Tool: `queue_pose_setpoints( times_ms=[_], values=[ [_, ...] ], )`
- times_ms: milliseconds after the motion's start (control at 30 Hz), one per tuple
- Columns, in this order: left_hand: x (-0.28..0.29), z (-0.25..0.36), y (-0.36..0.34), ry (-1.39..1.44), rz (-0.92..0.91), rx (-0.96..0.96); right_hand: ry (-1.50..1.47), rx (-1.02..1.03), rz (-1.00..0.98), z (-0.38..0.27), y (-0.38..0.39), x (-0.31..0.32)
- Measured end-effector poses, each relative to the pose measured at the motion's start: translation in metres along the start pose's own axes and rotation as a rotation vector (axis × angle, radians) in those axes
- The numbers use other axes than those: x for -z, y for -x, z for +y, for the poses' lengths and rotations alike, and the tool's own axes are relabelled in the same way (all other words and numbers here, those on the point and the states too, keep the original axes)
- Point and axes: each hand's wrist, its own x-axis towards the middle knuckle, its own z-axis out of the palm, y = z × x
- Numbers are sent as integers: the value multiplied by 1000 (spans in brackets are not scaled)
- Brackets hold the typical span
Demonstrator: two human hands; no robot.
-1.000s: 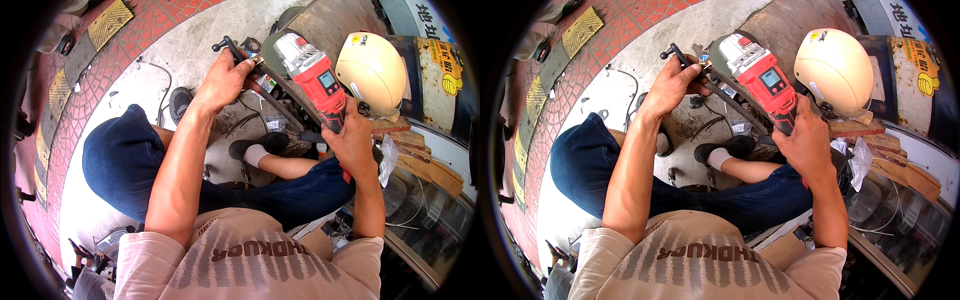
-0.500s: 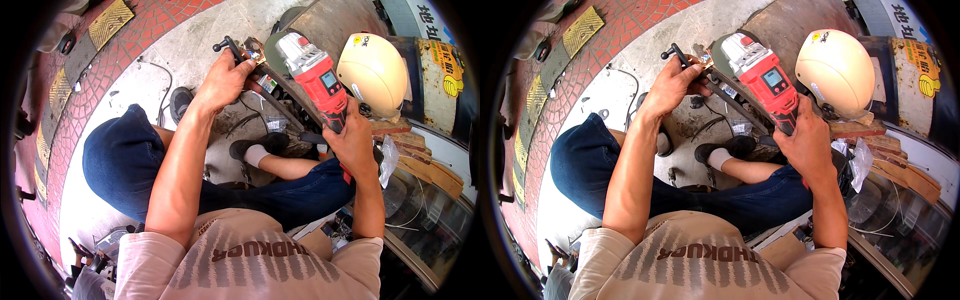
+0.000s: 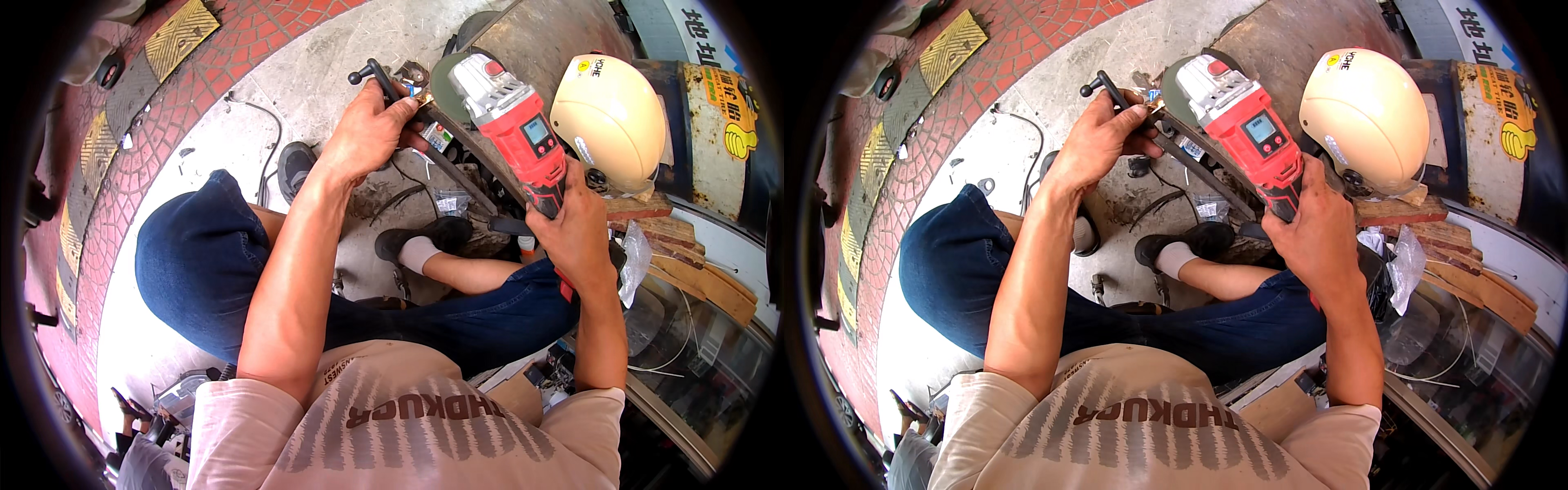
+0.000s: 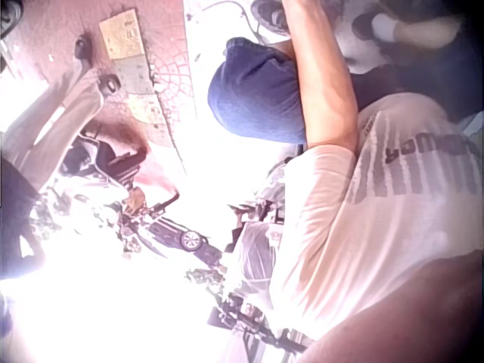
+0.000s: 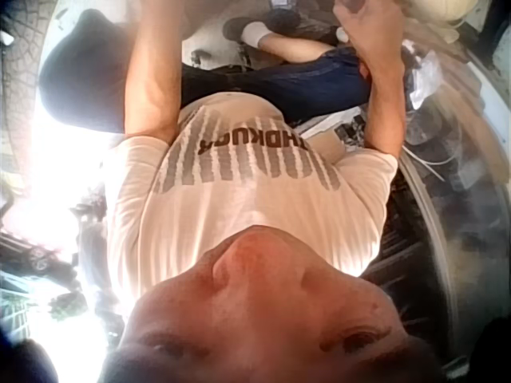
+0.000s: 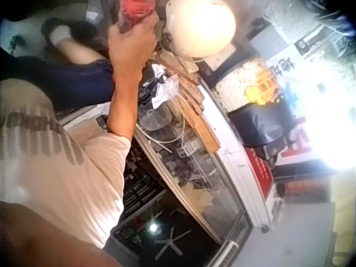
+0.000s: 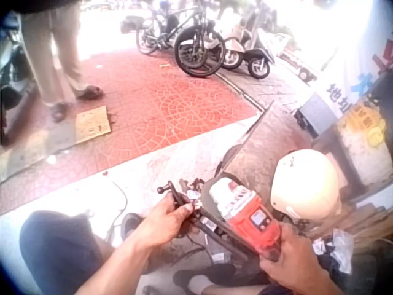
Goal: The person uses a handheld power grinder to smooth or sharpen a small metal component, holding the part steady while applying the spinning disc to the metal edge, producing sparks.
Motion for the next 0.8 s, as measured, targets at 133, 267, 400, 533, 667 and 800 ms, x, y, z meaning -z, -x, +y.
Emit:
queue_pose_setpoints(
  times_ms=[133, 267, 400, 533, 667, 800],
  values=[
    [-1, 0, 0, 6, -3, -3, -4, -6, -4, 1, 0, 0],
    [-1, -2, -2, 4, -5, -8, 31, -17, -12, -2, 0, 2],
    [-1, -2, 0, 12, 9, -19, 33, 37, 33, 3, -2, -1],
    [-1, -2, -1, -7, -5, -16, -18, -45, 36, 2, 0, 0],
    [-1, -1, 0, 0, -1, -10, -9, -2, 47, 3, 1, 0],
    [0, -2, -1, -6, 1, -18, -57, -81, -30, -1, 2, 3]
  ],
)
